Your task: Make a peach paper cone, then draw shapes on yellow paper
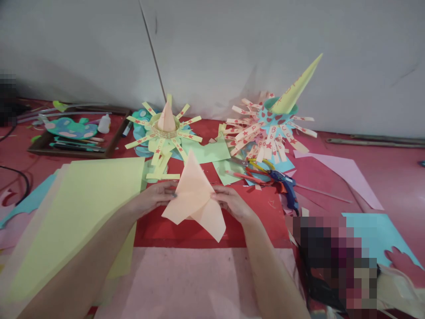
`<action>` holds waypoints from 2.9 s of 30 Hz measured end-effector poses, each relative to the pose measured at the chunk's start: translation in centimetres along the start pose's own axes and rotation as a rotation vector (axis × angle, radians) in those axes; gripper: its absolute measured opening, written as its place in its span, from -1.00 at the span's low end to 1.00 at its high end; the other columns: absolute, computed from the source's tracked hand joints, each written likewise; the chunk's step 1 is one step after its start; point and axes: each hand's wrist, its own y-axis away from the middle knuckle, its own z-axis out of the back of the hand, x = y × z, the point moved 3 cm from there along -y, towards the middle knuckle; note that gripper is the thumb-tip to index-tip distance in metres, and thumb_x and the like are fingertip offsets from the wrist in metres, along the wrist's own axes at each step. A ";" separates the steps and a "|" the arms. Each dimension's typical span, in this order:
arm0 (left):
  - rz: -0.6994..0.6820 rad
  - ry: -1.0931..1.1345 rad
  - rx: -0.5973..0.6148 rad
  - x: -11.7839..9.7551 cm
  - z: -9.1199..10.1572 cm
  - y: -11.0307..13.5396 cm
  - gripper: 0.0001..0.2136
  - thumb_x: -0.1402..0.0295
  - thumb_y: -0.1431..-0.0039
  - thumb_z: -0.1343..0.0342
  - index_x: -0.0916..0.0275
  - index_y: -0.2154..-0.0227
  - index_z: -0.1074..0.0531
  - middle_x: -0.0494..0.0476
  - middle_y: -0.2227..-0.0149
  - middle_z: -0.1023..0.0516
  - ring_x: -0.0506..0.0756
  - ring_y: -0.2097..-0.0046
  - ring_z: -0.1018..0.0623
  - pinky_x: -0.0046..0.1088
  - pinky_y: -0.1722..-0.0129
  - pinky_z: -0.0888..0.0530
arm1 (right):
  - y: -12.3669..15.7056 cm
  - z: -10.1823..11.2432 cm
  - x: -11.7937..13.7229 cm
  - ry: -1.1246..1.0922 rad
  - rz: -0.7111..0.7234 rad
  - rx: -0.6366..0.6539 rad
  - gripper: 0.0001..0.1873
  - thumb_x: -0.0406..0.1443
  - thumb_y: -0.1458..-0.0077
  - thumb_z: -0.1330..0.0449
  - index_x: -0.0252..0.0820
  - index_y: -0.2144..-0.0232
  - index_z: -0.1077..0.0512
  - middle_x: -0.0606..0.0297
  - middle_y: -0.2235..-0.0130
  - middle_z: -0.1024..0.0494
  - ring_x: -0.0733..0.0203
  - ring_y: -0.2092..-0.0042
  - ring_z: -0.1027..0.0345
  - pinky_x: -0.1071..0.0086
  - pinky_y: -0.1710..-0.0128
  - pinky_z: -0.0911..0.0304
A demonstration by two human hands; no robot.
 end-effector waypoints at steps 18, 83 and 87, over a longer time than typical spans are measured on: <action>0.035 0.007 -0.001 -0.3 -0.1 0.3 -0.52 0.37 0.04 -0.14 0.12 -0.01 -0.26 0.04 0.31 -0.50 0.06 0.22 -0.49 -0.43 0.21 -0.38 | -0.1 0.1 0.0 0.034 0.012 0.006 -0.75 -0.30 0.17 -0.24 -0.13 0.31 -0.49 0.33 0.42 -0.50 0.31 0.44 -0.31 0.44 0.45 -0.15; -0.012 0.014 0.053 -0.2 -0.2 0.2 -0.53 0.38 0.03 -0.13 0.11 0.00 -0.24 0.10 0.26 -0.52 0.05 0.27 -0.49 -0.44 0.25 -0.38 | 0.0 -0.1 0.2 0.069 0.021 0.048 -0.80 -0.29 0.15 -0.22 -0.16 0.36 -0.43 0.40 0.52 -0.35 0.40 0.54 -0.13 0.48 0.53 -0.03; -0.013 0.020 0.062 -0.2 -0.2 0.2 -0.53 0.39 0.03 -0.13 0.09 0.00 -0.24 0.09 0.25 -0.52 0.04 0.27 -0.50 -0.44 0.25 -0.37 | 0.0 -0.1 0.2 0.069 0.023 0.059 -0.79 -0.31 0.13 -0.21 -0.14 0.33 -0.43 0.40 0.50 -0.36 0.41 0.54 -0.14 0.49 0.53 -0.03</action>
